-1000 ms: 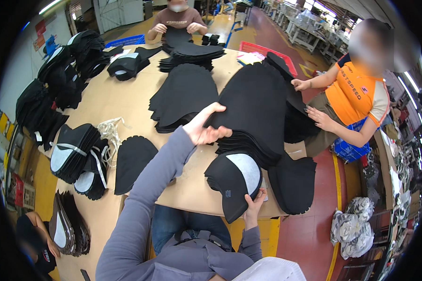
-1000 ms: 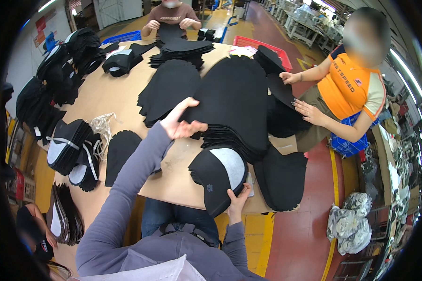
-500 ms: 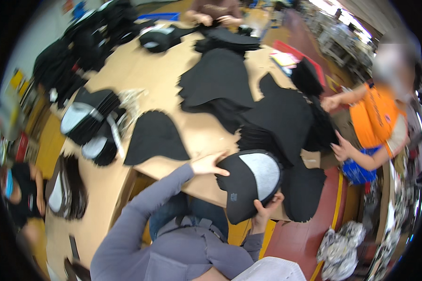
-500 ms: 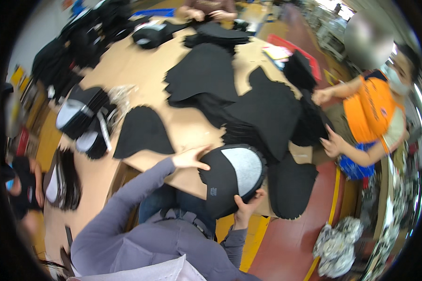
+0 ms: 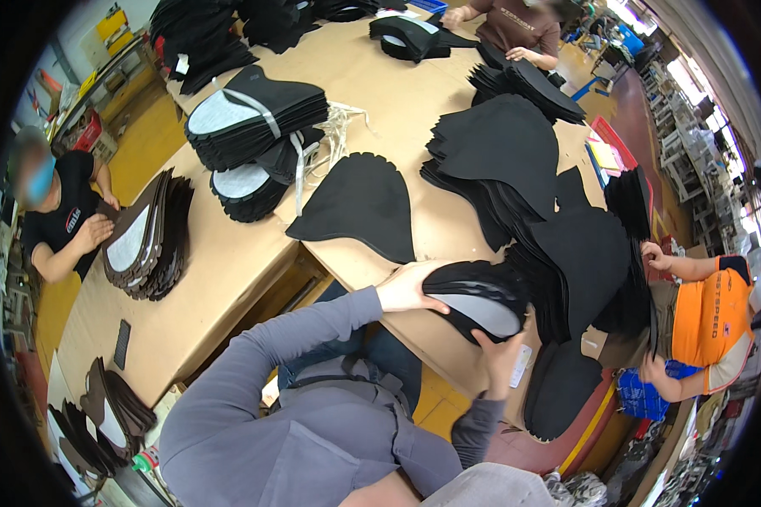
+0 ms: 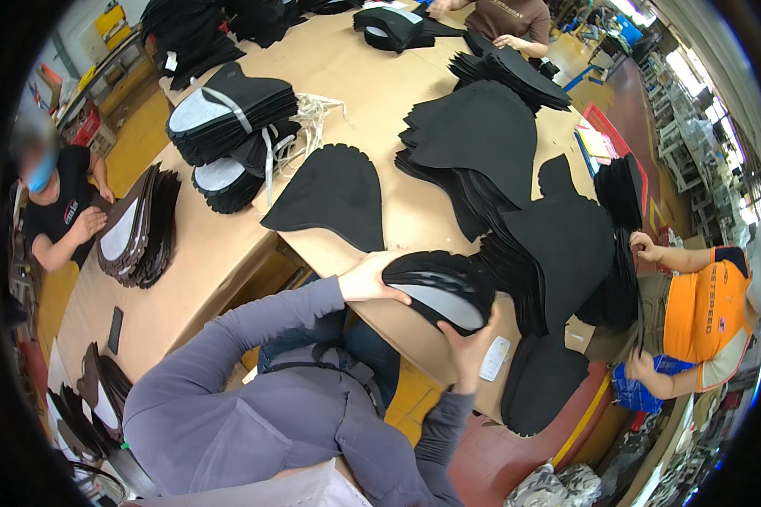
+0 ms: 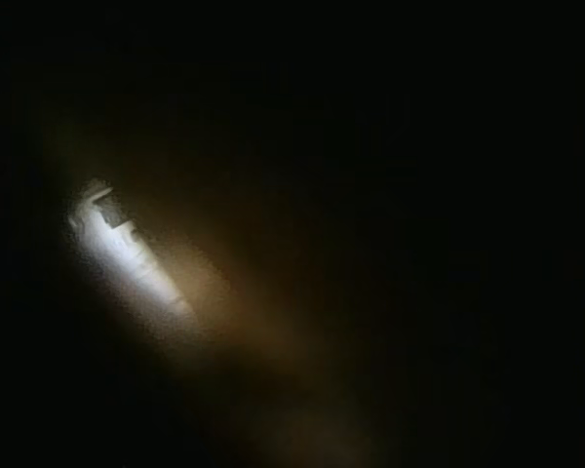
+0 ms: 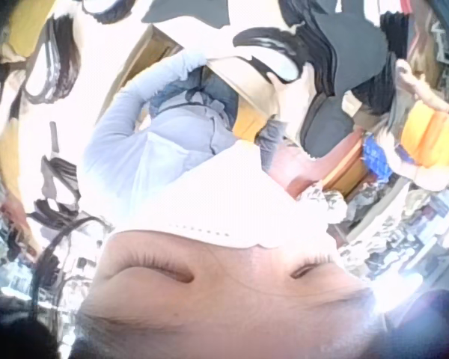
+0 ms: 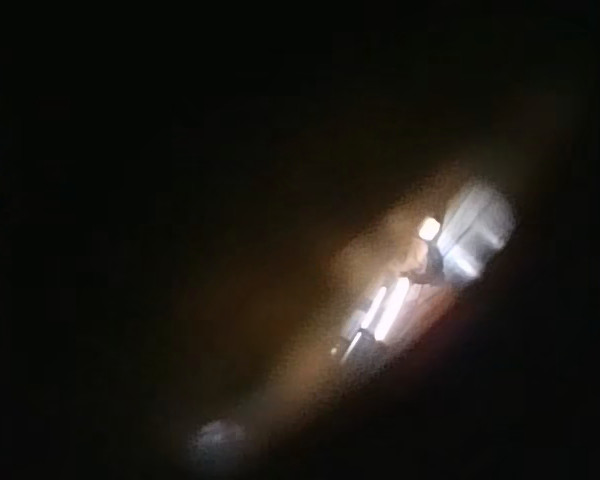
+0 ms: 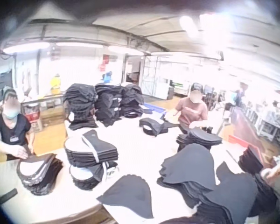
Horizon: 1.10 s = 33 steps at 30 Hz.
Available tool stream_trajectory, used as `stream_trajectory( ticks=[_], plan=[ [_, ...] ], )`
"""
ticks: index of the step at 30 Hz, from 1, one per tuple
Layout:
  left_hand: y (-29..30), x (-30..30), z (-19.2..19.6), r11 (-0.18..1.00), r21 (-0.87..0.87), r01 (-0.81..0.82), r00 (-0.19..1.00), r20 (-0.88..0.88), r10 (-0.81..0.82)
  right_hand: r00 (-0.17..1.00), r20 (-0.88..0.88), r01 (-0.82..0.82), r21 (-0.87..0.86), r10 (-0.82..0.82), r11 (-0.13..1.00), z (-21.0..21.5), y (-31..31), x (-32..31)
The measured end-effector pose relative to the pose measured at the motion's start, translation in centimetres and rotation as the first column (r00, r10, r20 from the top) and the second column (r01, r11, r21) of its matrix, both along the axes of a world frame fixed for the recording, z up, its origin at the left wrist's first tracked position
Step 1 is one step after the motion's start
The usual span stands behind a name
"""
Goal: The person assembles footwear parts by hand at a workbench. They pick up black insoles and white inserts, align them, and tie them together with white elastic bands. The finished units are stacked on the table. Coworkers are visible in the background performing similar tasks.
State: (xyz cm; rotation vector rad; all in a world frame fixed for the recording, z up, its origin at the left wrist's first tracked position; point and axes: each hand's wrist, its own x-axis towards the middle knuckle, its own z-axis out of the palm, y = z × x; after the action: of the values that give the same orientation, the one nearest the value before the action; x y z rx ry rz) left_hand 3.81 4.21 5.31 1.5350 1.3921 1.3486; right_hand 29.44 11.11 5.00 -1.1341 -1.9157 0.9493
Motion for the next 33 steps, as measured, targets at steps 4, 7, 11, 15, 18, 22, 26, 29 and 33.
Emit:
stream_trajectory(
  ticks=[4,7,11,15,18,22,26,29,33],
  plan=[
    [-2.6,-1.8,-3.6,0.996,0.031,0.089,0.996,-0.019,-0.089,0.999,-0.034,-0.026,-0.069,0.023,0.997,-2.2,-1.2,-0.1],
    [-2.8,-0.6,-5.8,0.994,-0.021,-0.103,0.995,-0.001,0.103,0.996,-0.006,0.088,-0.081,-0.089,0.993,-4.4,-1.3,0.5],
    [-3.1,1.1,0.9,0.978,0.012,-0.211,0.977,0.046,0.210,0.950,-0.186,0.258,0.009,-0.252,0.966,-3.6,-2.2,1.9],
    [-3.5,-0.4,-4.9,0.993,-0.118,-0.020,0.977,-0.214,-0.006,0.953,0.207,0.215,0.049,-0.221,0.975,-6.7,-2.6,2.6],
    [-4.3,0.6,-4.9,0.953,-0.117,-0.278,0.960,-0.062,0.273,0.980,-0.039,0.193,-0.049,-0.195,0.980,-6.0,-1.9,0.7],
    [-5.2,-3.4,-0.5,0.823,0.046,-0.567,0.814,-0.121,0.568,0.980,-0.170,0.112,0.030,-0.105,0.993,-3.1,-1.0,-5.1],
    [-6.5,-11.6,5.0,0.798,-0.140,-0.586,0.810,-0.121,0.574,0.950,-0.305,-0.092,-0.080,0.064,0.993,2.4,-0.2,-15.4],
    [-6.9,-17.5,2.2,0.832,-0.335,-0.441,0.847,0.150,0.510,0.978,0.021,-0.205,-0.087,0.207,0.975,-1.1,2.5,-20.6],
    [-7.6,-23.4,-6.2,0.781,-0.424,-0.459,0.888,-0.184,0.422,0.946,0.184,-0.213,-0.272,0.268,0.938,-7.5,3.8,-24.1]
  ],
)
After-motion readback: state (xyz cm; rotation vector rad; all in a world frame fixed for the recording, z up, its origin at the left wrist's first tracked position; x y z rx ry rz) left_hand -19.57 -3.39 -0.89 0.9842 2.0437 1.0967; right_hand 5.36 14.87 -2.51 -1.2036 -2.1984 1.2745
